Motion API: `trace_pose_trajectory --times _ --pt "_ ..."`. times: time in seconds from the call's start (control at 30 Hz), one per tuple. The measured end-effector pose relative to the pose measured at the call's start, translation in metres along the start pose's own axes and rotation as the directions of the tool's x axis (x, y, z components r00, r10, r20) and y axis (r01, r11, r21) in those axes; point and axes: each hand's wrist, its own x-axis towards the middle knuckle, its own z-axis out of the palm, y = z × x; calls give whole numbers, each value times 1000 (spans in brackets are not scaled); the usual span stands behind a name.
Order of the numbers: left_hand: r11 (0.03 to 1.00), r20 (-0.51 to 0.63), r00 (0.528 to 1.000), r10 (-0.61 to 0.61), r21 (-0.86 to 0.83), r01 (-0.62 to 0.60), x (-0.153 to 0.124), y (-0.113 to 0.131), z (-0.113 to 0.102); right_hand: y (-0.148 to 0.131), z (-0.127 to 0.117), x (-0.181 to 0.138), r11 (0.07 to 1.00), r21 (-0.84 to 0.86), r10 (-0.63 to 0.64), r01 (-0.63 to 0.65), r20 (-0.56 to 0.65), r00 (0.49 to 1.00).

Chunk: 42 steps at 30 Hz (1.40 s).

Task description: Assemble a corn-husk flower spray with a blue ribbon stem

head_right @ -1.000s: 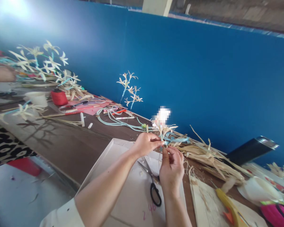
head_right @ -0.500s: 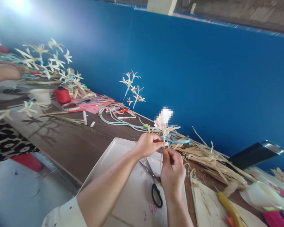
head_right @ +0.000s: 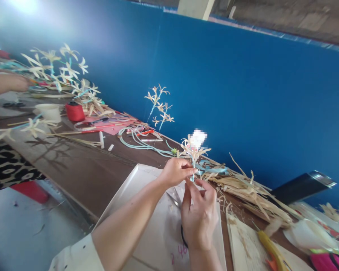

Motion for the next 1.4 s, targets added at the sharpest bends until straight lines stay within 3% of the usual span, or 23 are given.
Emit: trace_pose_trajectory --times 0.1,0.2,0.27,0.37,0.43,0.5,0.6,0.7,0.9,1.17,1.3,1.4 --pt "1000 -2 1000 -24 -11 24 0 1 -1 -13 -22 -9 996 -3 -94 94 -1 996" --pt "998 13 998 -56 -27 56 -1 3 -3 -27 -49 -20 954 215 -215 208 11 976" --pt "998 16 998 -62 -25 62 -1 4 -4 -31 -64 -23 922 340 -201 183 19 979" --pt "997 19 998 -68 -47 68 -1 3 -3 -22 -69 -15 917 385 120 -102 -24 992" --pt "994 15 997 -82 -65 83 -1 1 -1 -4 -60 -3 869 375 348 -324 5 937" --pt "994 4 996 -90 -69 90 0 -1 1 16 -44 9 778 361 493 -514 158 856" --pt "994 -1 996 -91 -62 91 0 -3 3 37 -18 18 685 309 546 -660 382 745" --pt "995 -7 997 -82 -58 82 1 -3 3 39 -1 18 656 286 528 -699 488 695" --pt "991 7 995 -101 -87 102 2 -3 3 25 6 19 683 297 489 -667 493 720" --pt "995 -21 995 -97 -12 97 -1 2 1 13 1 22 859 60 444 -509 407 798" --pt "995 -43 994 -103 12 104 -2 2 1 6 1 23 885 -89 456 -457 363 812" --pt "994 -43 994 -103 31 105 -1 3 1 3 2 25 892 -90 446 -443 335 830"
